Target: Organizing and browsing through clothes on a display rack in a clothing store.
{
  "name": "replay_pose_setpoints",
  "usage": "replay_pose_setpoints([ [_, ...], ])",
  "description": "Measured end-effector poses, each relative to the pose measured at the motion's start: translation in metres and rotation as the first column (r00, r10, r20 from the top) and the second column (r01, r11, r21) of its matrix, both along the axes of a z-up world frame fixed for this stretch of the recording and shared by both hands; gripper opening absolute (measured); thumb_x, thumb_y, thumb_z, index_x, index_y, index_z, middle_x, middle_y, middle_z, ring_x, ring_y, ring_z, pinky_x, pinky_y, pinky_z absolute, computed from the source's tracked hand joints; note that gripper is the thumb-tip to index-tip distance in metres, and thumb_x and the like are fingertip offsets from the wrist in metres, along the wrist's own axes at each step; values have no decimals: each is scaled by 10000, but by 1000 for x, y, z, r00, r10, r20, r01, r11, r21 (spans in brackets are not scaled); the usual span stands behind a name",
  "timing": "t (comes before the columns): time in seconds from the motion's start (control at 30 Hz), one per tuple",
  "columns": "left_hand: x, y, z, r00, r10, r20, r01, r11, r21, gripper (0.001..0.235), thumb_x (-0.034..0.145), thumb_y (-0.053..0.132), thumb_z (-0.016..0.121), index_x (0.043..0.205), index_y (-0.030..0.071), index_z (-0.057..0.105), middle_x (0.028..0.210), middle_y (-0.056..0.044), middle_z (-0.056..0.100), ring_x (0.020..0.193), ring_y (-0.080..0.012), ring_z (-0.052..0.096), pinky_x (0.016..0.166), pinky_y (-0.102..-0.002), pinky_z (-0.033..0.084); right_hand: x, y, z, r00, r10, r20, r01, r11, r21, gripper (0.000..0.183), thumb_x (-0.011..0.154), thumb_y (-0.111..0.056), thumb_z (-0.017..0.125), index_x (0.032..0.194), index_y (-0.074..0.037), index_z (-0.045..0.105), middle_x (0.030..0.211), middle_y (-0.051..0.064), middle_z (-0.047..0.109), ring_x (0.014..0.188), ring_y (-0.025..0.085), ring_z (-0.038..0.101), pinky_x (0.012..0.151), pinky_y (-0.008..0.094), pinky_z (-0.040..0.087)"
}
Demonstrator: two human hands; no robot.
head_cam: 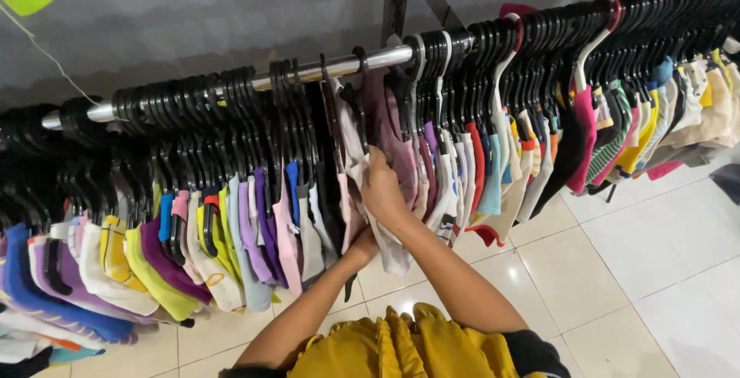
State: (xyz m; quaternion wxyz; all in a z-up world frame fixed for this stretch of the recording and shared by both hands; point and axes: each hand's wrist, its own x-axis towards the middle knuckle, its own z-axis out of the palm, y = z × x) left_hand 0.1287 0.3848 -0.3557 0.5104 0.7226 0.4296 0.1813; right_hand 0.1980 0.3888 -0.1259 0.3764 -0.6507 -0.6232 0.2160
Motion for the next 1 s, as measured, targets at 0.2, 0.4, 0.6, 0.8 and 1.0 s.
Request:
replay_pose_setpoints([
  [0.2,-38,-60,-26,924,201,327,-83,936,-341,516,969,195,518,1449,16,464,1499,-190,524,1310,-342,598,1057,-442,541,31,-47,63,988,129,85,-151,920,361,560,1009,-138,617,1466,101,399,1187,321,643,1032,492,640,879,534,514],
  [0.4,-57,-93,257,915,-354,-193,372,926,61,335,1080,313,470,1291,136,660,1121,-87,735,993,-222,712,953,-383,570,73,-46,44,847,-254,467,73,926,371,299,854,-137,712,1115,2,671,981,194,647,879,391,622,729,513,492],
  [0.6,-20,24,397,995,89,42,-75,411,909,184,1025,166,625,1143,38,681,1216,-155,694,1187,-361,629,1023,-485,486,63,-40,34,915,-188,356,-17,865,501,343,785,-59,694,1111,30,637,1062,193,594,943,413,596,754,467,516],
  [0.8,33,150,373,888,432,-154,131,85,988,635,915,500,724,1319,18,636,964,-112,695,926,-301,677,915,-451,517,59,-57,44,958,94,272,-218,853,473,298,853,-72,737,1118,29,649,1035,179,593,945,400,604,784,473,520],
  [1.0,20,137,378,864,487,-129,153,-10,988,659,880,422,779,1377,33,591,920,-77,692,786,-249,682,773,-404,562,120,-78,63,947,-222,232,45,808,588,244,962,-79,732,1183,6,676,1083,170,623,998,378,592,833,460,506],
])
